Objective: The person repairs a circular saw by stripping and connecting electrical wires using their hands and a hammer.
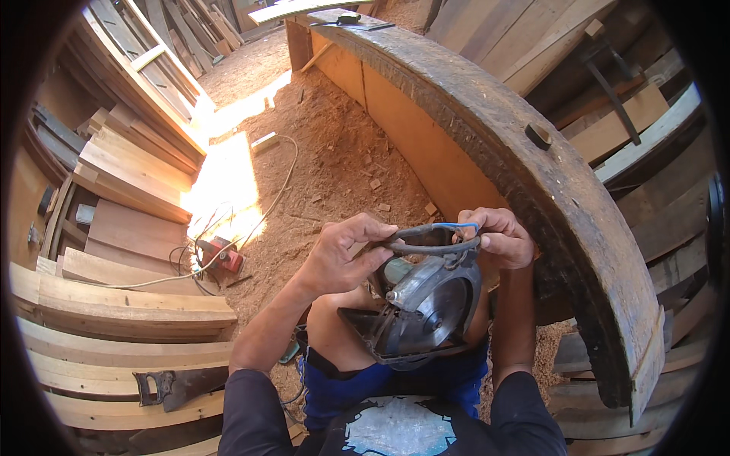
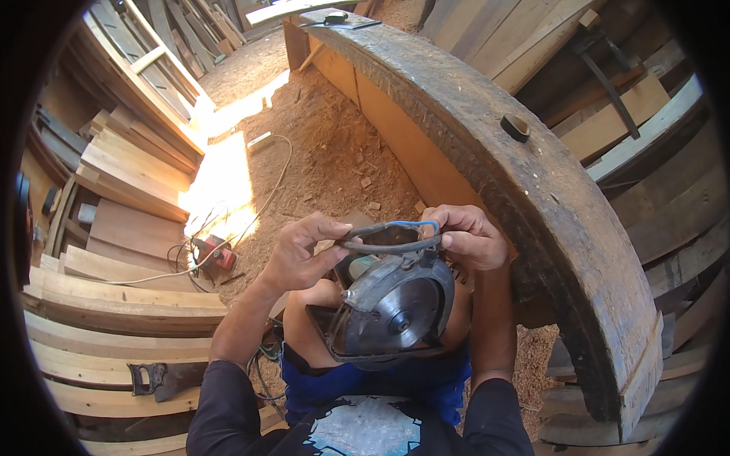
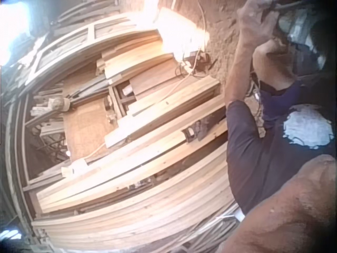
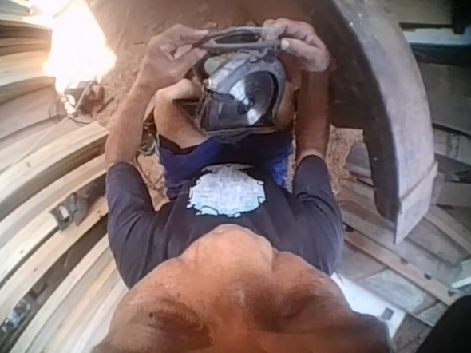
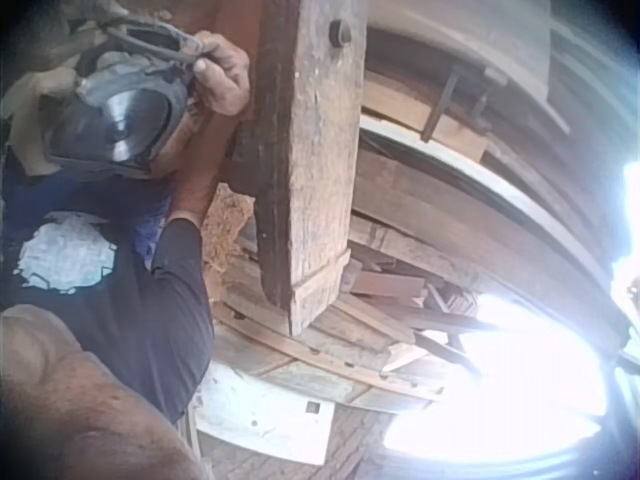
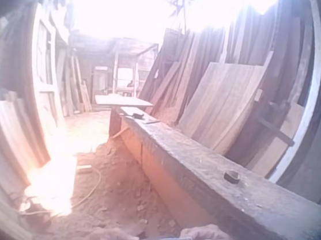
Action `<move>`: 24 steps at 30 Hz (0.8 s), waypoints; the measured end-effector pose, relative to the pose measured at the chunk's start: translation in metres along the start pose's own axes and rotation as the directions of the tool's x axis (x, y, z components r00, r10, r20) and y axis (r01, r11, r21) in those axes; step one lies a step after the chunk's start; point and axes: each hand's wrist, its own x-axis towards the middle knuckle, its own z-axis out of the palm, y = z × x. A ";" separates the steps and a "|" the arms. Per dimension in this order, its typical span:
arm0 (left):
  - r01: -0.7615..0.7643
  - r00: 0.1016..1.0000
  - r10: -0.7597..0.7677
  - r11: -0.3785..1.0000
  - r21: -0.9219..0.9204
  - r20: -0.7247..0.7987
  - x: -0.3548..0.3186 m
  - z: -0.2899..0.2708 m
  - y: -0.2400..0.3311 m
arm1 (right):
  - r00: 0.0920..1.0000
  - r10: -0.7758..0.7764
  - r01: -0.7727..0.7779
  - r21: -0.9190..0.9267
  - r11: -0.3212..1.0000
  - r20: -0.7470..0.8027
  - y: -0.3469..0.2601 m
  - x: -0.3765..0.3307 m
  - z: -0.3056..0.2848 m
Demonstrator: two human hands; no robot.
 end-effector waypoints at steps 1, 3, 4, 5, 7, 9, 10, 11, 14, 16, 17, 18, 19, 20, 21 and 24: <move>0.007 1.000 -0.006 1.000 0.009 -0.008 0.001 0.000 0.001 | 1.000 0.009 -0.008 0.005 1.000 -0.013 0.000 0.000 0.001; 0.007 1.000 -0.007 0.999 0.041 -0.011 0.003 0.000 0.010 | 0.999 0.019 -0.019 0.001 1.000 -0.034 0.001 -0.002 0.001; 0.007 1.000 -0.006 0.997 0.074 -0.011 0.004 0.000 0.014 | 0.998 0.028 -0.028 -0.004 1.000 -0.056 0.002 -0.002 0.001; 0.010 1.000 -0.008 0.997 0.074 -0.018 0.004 0.000 0.015 | 0.998 0.033 -0.033 -0.001 0.999 -0.052 0.003 -0.004 0.000; 0.060 0.998 -0.059 0.997 0.053 -0.013 0.005 0.001 0.016 | 0.992 0.022 -0.019 0.021 1.000 -0.121 0.007 -0.008 0.000; 0.046 0.999 -0.045 0.997 0.054 -0.015 0.005 0.000 0.014 | 0.993 0.020 -0.014 0.054 0.998 -0.113 0.010 -0.008 -0.001; 0.028 1.000 -0.028 0.998 0.052 -0.009 0.005 0.000 0.014 | 0.994 0.015 -0.006 0.083 0.996 -0.112 0.011 -0.008 0.000; 0.031 0.999 -0.030 0.998 0.053 -0.014 0.004 0.000 0.015 | 0.994 0.019 -0.009 0.087 0.996 -0.108 0.012 -0.007 0.001; 0.056 0.998 -0.056 0.997 0.059 -0.015 0.004 0.000 0.018 | 0.994 0.012 -0.003 0.085 0.996 -0.109 0.011 -0.005 0.006; 0.058 0.997 -0.058 0.998 -0.001 -0.045 0.002 0.002 0.014 | 0.991 0.000 0.008 0.056 0.998 -0.136 0.009 -0.002 0.012; 0.057 0.997 -0.057 0.998 -0.003 -0.045 0.002 0.002 0.013 | 0.991 0.001 0.007 0.055 0.998 -0.137 0.009 -0.003 0.011; 0.065 0.997 -0.065 0.998 -0.005 -0.045 0.001 0.003 0.013 | 0.989 0.008 -0.004 0.027 1.000 -0.148 0.008 -0.003 0.010; 0.073 0.996 -0.073 0.997 -0.007 -0.045 0.001 0.003 0.013 | 0.987 0.016 -0.016 0.000 1.000 -0.160 0.007 -0.004 0.009; 0.073 0.996 -0.073 0.997 -0.007 -0.045 0.001 0.003 0.014 | 0.987 0.016 -0.016 0.000 1.000 -0.161 0.007 -0.005 0.008; 0.078 0.996 -0.078 0.997 -0.007 -0.044 0.001 0.003 0.015 | 0.987 0.020 -0.022 -0.013 1.000 -0.162 0.006 -0.005 0.008; 0.081 0.996 -0.081 0.997 -0.002 -0.042 0.001 0.003 0.017 | 0.987 0.022 -0.027 -0.032 0.999 -0.162 0.006 -0.006 0.006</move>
